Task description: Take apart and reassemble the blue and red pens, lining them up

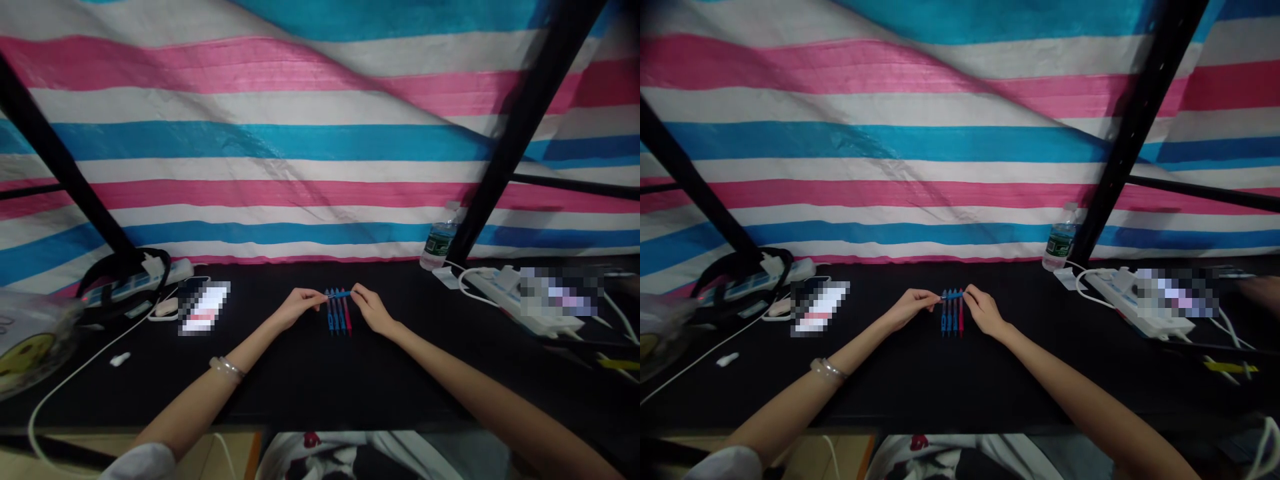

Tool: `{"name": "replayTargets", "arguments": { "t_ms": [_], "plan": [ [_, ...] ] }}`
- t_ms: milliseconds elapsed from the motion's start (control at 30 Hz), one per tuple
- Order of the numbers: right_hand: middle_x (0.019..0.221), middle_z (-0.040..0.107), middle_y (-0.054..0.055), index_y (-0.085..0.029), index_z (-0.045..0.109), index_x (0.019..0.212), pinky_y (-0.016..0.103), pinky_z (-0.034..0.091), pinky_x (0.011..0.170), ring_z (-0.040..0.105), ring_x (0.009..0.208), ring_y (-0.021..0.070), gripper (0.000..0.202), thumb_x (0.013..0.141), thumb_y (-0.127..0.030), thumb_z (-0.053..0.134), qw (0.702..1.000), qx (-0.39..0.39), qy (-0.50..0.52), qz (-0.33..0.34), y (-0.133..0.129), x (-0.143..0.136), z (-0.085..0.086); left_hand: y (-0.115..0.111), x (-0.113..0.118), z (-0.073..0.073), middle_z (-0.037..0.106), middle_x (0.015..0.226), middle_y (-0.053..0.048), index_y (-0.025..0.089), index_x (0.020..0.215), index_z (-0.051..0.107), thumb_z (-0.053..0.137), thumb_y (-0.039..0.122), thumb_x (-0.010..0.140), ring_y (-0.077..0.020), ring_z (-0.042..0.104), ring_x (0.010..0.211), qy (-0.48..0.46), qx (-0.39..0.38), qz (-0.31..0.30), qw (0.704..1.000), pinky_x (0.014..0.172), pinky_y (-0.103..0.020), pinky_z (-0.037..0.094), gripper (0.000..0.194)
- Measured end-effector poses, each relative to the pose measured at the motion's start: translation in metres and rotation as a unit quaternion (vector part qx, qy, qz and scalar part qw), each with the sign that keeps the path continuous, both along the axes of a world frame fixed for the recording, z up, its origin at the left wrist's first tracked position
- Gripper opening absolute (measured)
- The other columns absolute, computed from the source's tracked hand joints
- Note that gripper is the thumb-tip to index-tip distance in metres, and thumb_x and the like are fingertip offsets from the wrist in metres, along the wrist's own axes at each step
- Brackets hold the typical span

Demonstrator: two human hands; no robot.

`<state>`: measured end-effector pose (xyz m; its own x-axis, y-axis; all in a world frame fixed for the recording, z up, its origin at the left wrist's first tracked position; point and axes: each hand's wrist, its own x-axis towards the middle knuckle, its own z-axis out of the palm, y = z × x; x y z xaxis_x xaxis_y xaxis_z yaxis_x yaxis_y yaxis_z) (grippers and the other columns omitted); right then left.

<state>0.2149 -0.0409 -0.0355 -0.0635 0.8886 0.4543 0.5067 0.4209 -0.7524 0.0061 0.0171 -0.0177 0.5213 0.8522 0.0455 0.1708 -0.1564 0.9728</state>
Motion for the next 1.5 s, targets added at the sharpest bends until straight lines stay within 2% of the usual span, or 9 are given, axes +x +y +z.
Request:
{"name": "replayTargets", "arguments": {
  "t_ms": [267,600,833,967,1100,1200,1400,1500],
  "plan": [
    [0.052,0.03,-0.004,-0.02,0.033,0.054,0.024,0.026,0.048,0.03,0.049,0.0097,0.046,0.087,-0.052,0.035,0.998,-0.01,0.055,0.016,0.003,-0.001,-0.003,-0.004,0.001,0.004,0.062,0.058,-0.002,0.014,0.074,0.072,0.069,0.038,0.066,-0.012,0.053,0.057,-0.003,0.028,0.016,0.999,0.061,-0.025,0.04,0.025],
    [0.049,0.026,-0.004,-0.019,0.031,0.051,0.025,0.022,0.047,0.026,0.047,0.0088,0.048,0.086,-0.052,0.037,0.998,-0.02,0.049,0.016,0.0,-0.001,-0.001,-0.005,-0.002,0.007,0.06,0.054,-0.002,0.014,0.077,0.073,0.069,0.039,0.066,-0.0119,0.053,0.056,0.015,0.022,-0.008,1.0,0.063,-0.025,0.04,0.027],
    [0.052,0.029,-0.004,-0.019,0.032,0.053,0.025,0.026,0.049,0.029,0.049,0.0091,0.044,0.087,-0.048,0.037,0.999,0.037,0.026,0.007,-0.007,-0.004,0.002,-0.005,-0.003,0.01,0.06,0.053,-0.003,0.01,0.067,0.071,0.071,0.032,0.065,-0.0125,0.056,0.057,-0.074,-0.078,-0.056,0.993,0.071,-0.029,0.044,0.022],
    [0.052,0.03,-0.004,-0.02,0.031,0.053,0.025,0.026,0.05,0.03,0.049,0.0091,0.043,0.088,-0.045,0.037,0.998,0.061,0.014,-0.013,-0.008,-0.005,0.001,-0.005,-0.004,0.01,0.064,0.058,-0.006,0.007,0.07,0.07,0.072,0.029,0.065,-0.0129,0.058,0.057,-0.11,-0.13,-0.073,0.983,0.071,-0.031,0.044,0.022],
    [0.051,0.032,-0.003,-0.02,0.034,0.053,0.024,0.027,0.05,0.032,0.049,0.0096,0.043,0.087,-0.046,0.037,0.997,0.065,0.009,-0.049,-0.005,-0.003,-0.002,-0.003,-0.002,0.007,0.067,0.066,-0.009,0.006,0.079,0.07,0.075,0.024,0.062,-0.0143,0.061,0.063,-0.169,-0.185,-0.047,0.967,0.072,-0.031,0.045,0.025],
    [0.051,0.034,-0.003,-0.019,0.036,0.053,0.024,0.028,0.05,0.033,0.049,0.0097,0.044,0.087,-0.047,0.036,0.997,0.062,-0.009,-0.041,-0.004,-0.002,-0.003,0.001,-0.001,0.005,0.068,0.073,-0.009,0.008,0.085,0.07,0.073,0.022,0.064,-0.0136,0.061,0.068,-0.203,-0.208,-0.022,0.956,0.073,-0.028,0.045,0.025],
    [0.049,0.036,-0.003,-0.019,0.04,0.049,0.024,0.027,0.05,0.034,0.048,0.0097,0.045,0.085,-0.046,0.042,0.997,0.051,-0.057,0.002,-0.006,-0.005,-0.002,0.008,-0.003,0.005,0.067,0.085,-0.008,0.012,0.081,0.067,0.067,0.028,0.071,-0.0131,0.062,0.076,-0.231,-0.206,0.022,0.951,0.067,-0.023,0.045,0.019],
    [0.048,0.037,-0.003,-0.018,0.045,0.049,0.024,0.028,0.048,0.034,0.047,0.0097,0.045,0.084,-0.047,0.043,0.999,0.032,-0.022,-0.004,-0.004,-0.004,-0.003,0.008,-0.003,0.007,0.065,0.074,-0.005,0.012,0.075,0.063,0.064,0.037,0.073,-0.0116,0.06,0.065,-0.211,-0.172,0.058,0.961,0.061,-0.023,0.044,0.025]
  ]
}}
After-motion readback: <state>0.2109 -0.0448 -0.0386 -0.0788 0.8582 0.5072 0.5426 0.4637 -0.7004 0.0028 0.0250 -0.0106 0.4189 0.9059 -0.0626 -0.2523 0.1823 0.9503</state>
